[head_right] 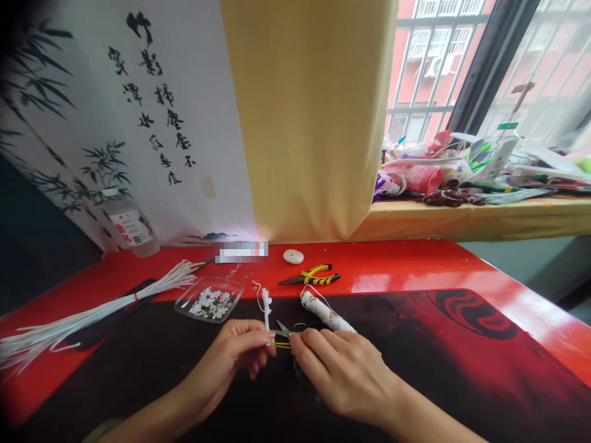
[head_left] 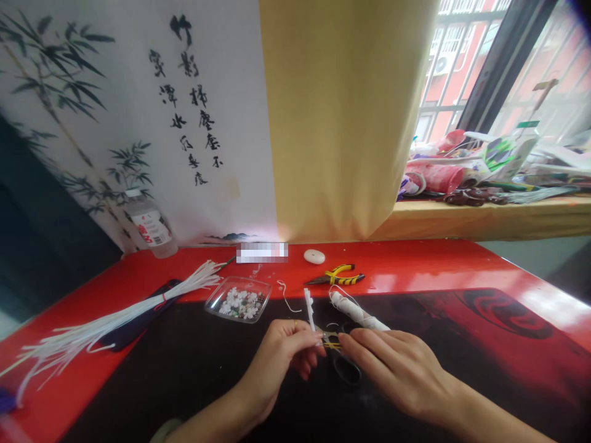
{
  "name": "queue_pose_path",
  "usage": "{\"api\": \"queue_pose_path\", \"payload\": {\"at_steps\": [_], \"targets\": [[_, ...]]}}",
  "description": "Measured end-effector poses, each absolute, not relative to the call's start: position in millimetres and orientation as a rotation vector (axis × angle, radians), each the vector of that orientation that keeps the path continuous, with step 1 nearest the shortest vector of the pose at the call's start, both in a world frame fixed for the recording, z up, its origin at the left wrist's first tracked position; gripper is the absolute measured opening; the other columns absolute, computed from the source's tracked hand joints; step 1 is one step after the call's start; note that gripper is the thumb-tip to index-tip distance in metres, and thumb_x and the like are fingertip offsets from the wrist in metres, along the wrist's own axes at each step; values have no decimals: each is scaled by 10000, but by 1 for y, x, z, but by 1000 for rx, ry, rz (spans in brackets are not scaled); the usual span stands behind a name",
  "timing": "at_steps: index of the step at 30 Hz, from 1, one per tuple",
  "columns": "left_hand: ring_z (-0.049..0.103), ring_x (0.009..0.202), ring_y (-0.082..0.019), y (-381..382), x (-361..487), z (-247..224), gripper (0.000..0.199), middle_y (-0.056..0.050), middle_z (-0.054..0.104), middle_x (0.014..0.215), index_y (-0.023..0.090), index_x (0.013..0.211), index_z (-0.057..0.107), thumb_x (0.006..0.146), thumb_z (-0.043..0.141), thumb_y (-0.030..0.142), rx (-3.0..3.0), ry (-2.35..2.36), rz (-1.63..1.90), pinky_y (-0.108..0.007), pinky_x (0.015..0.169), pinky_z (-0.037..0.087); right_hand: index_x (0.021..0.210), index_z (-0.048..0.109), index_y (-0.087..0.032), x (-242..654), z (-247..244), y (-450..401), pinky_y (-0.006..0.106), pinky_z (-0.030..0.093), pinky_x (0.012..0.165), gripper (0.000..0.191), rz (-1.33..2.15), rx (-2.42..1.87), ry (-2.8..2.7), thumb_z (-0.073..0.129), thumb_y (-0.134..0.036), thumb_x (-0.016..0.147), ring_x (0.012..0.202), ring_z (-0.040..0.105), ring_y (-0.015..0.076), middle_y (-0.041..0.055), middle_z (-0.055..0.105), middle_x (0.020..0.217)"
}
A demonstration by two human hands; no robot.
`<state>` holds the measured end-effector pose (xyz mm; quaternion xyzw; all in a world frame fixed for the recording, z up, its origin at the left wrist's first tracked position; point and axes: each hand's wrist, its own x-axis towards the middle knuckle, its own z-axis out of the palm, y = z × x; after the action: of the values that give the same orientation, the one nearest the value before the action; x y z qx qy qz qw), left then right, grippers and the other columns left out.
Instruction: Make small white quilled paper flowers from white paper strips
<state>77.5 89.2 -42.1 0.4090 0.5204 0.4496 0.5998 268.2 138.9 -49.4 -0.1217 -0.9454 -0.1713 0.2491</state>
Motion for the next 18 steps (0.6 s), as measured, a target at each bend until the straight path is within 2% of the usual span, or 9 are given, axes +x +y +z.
{"api": "queue_pose_path", "payload": {"at_steps": [7, 12, 18], "targets": [[437, 420, -79, 87, 77, -38, 236, 3, 531, 454, 95, 550, 638, 683, 556, 272, 940, 1238, 961, -192, 435, 319, 986, 538, -131, 268, -47, 140, 228, 350, 429, 202, -448, -348, -2618, 390, -176, 857, 494, 515, 102, -1, 564, 638], [444, 420, -81, 87, 77, -39, 233, -2, 545, 461, 102, 532, 621, 678, 556, 272, 937, 1219, 916, -187, 429, 321, 972, 536, -130, 268, -47, 141, 235, 330, 428, 190, -431, -330, -2634, 385, -169, 863, 484, 500, 99, 0, 558, 638], [474, 458, -80, 89, 77, -37, 238, -2, 566, 522, 102, 608, 630, 689, 555, 312, 982, 1270, 924, -190, 468, 362, 930, 539, -125, 267, -51, 141, 250, 304, 421, 184, -439, -320, -2646, 372, -171, 867, 456, 456, 103, -13, 514, 582]]}}
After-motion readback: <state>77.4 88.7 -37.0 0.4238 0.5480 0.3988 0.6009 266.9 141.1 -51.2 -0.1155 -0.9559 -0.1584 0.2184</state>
